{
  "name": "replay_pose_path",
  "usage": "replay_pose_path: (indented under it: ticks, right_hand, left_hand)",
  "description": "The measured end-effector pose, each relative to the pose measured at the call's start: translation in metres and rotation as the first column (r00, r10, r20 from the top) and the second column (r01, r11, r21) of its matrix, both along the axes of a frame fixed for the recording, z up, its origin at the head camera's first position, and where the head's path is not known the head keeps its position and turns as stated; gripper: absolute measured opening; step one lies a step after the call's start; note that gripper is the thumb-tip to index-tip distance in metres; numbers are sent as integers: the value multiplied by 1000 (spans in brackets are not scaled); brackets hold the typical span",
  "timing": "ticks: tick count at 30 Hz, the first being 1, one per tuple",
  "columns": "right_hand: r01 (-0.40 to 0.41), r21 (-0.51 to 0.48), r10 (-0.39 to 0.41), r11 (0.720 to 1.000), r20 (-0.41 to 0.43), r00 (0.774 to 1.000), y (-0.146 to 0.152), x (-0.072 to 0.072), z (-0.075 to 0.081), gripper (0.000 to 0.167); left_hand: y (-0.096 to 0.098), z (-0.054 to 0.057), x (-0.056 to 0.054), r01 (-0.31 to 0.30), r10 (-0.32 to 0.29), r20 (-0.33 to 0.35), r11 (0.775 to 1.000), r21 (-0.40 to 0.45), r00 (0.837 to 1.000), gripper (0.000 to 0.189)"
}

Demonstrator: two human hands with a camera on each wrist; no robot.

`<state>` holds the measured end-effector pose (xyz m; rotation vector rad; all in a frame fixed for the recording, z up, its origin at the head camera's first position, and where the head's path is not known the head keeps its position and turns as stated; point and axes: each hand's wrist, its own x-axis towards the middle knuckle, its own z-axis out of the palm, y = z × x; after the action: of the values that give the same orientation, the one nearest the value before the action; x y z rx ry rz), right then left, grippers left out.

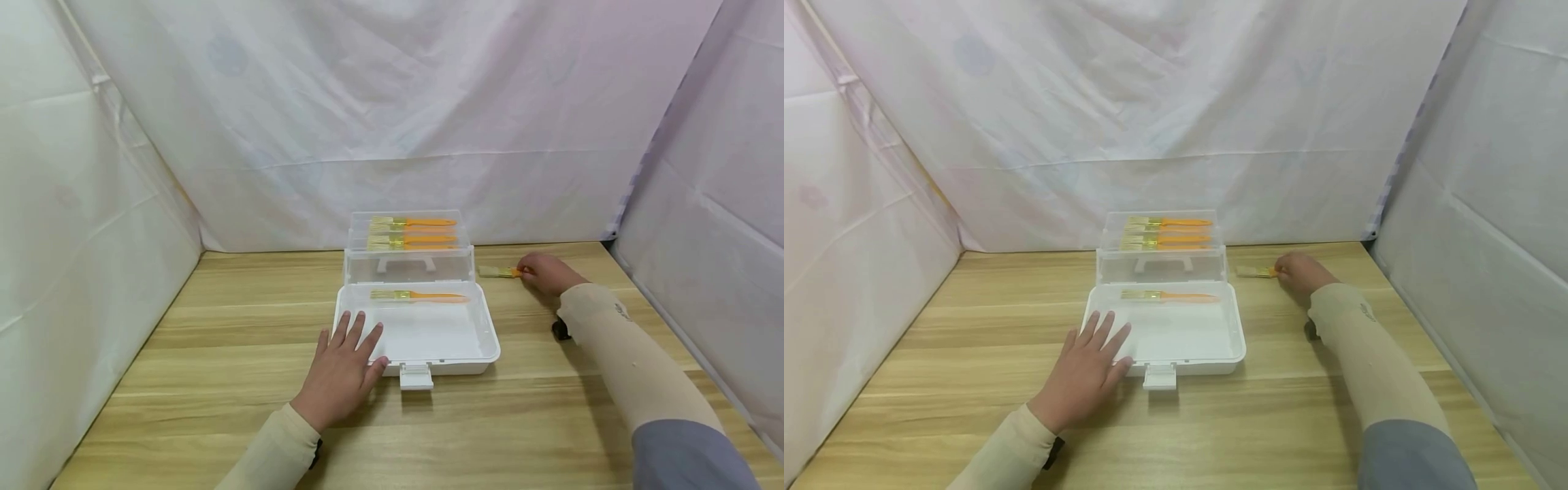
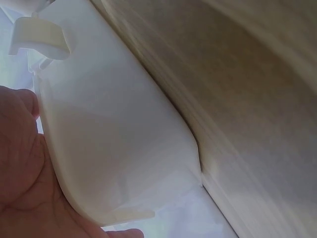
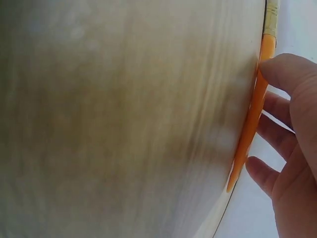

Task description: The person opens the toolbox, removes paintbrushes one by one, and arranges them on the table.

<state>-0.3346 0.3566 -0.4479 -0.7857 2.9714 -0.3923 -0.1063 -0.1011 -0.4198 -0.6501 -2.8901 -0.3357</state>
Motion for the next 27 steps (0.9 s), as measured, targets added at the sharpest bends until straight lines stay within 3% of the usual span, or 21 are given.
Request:
replay_pose_path:
  ticks: [5, 8, 11, 20, 27]
  right_hand:
    - [70, -41, -67, 997, 74, 995, -3, 5, 6, 26]
    - [150, -105, -136, 983, 131, 982, -12, 12, 21, 33]
    - [187, -189, -164, 964, 133, 977, -27, 23, 42, 37]
    - [25, -263, -47, 964, -76, 996, -91, 68, 95, 35]
    - [-155, -204, 126, 967, -147, 981, -142, 98, 110, 28]
  left_hand:
    - [0, 0, 0, 0, 0, 3, 1000, 5, 1000, 56]
    - [0, -1, 0, 1, -1, 2, 1000, 7, 1000, 56]
    - [0, -1, 0, 0, 0, -6, 1000, 4, 1000, 56]
    - [1, 1, 0, 3, -3, -9, 1000, 5, 1000, 55]
    - [0, 1, -1, 0, 0, -1, 1000, 8, 1000, 55]
